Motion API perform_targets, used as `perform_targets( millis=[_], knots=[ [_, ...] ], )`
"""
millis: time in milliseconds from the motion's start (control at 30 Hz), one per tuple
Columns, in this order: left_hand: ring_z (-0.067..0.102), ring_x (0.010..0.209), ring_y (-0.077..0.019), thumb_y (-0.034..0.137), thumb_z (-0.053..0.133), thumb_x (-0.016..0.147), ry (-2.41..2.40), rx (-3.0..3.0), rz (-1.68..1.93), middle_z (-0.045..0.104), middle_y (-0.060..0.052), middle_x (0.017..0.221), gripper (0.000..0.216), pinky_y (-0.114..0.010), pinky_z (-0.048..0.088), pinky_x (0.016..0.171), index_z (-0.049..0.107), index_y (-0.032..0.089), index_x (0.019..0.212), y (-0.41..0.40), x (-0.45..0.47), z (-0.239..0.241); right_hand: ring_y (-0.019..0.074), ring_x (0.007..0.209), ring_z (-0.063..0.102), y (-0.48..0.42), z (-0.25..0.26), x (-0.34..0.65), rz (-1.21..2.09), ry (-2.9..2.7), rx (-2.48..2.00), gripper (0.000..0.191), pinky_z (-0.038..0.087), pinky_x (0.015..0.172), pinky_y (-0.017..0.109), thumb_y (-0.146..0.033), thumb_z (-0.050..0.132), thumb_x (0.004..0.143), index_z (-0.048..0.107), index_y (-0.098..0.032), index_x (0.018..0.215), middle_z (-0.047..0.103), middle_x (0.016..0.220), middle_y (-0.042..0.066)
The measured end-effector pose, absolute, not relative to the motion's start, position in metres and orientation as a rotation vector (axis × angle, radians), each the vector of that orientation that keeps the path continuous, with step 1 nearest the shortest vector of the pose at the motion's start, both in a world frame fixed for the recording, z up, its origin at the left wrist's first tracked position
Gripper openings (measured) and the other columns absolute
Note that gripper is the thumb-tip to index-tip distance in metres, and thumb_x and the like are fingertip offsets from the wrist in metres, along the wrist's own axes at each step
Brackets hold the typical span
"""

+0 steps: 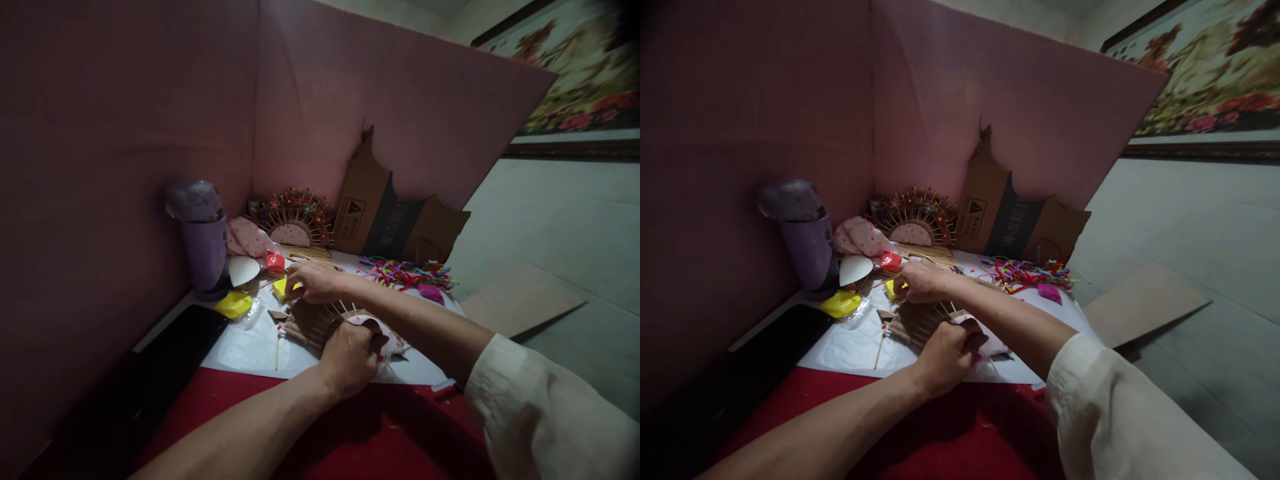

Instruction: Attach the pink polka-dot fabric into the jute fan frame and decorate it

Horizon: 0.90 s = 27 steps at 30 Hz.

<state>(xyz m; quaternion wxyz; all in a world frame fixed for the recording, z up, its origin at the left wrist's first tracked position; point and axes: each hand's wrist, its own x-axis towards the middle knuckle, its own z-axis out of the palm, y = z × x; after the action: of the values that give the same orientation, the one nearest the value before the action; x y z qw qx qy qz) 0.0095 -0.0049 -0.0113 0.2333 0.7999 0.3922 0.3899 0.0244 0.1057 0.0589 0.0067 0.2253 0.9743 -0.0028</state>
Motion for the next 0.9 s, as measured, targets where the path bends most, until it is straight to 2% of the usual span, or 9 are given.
perform_targets(
  millis=[167, 533, 667, 900],
  knots=[
    [0.064, 0.072, -0.0210, 0.017, 0.050, 0.081, 1.081, 2.203, 1.074, 0.071, -0.008, 0.079, 0.016, -0.030, 0.047, 0.067, 0.066, 0.016, 0.081, -0.0052, 0.0090, -0.0091, 0.0200, 0.091, 0.053, 0.1010, 0.0592, 0.0236, 0.039, 3.021, 0.753, 0.014, 0.033, 0.077, 0.031, -0.016, 0.057, 0.075, 0.069, -0.021, 0.081, 0.067, 0.091, 0.004],
    [0.064, 0.072, -0.0215, 0.018, 0.050, 0.081, 1.079, 2.201, 1.083, 0.070, -0.008, 0.077, 0.015, -0.030, 0.046, 0.067, 0.065, 0.016, 0.081, -0.0058, 0.0088, -0.0083, 0.0162, 0.082, 0.054, 0.1045, 0.0598, 0.0241, 0.025, 2.934, 0.858, 0.016, 0.033, 0.070, 0.025, -0.012, 0.056, 0.073, 0.069, -0.019, 0.081, 0.066, 0.089, 0.005],
    [0.065, 0.070, -0.0221, 0.017, 0.050, 0.080, 1.076, 2.187, 1.088, 0.071, -0.009, 0.077, 0.016, -0.030, 0.046, 0.065, 0.065, 0.016, 0.079, -0.0062, 0.0092, -0.0074, 0.0167, 0.083, 0.054, 0.1050, 0.0581, 0.0248, 0.024, 2.944, 0.861, 0.020, 0.034, 0.070, 0.025, -0.012, 0.056, 0.073, 0.069, -0.019, 0.086, 0.066, 0.090, 0.005],
    [0.064, 0.070, -0.0220, 0.019, 0.050, 0.079, 1.064, 2.120, 1.104, 0.070, -0.008, 0.075, 0.016, -0.030, 0.045, 0.065, 0.066, 0.017, 0.079, -0.0059, 0.0079, -0.0075, 0.0183, 0.086, 0.055, 0.1059, 0.0592, 0.0266, 0.030, 2.993, 0.839, 0.017, 0.036, 0.072, 0.026, -0.011, 0.056, 0.071, 0.069, -0.017, 0.081, 0.066, 0.089, 0.007]
  ],
)
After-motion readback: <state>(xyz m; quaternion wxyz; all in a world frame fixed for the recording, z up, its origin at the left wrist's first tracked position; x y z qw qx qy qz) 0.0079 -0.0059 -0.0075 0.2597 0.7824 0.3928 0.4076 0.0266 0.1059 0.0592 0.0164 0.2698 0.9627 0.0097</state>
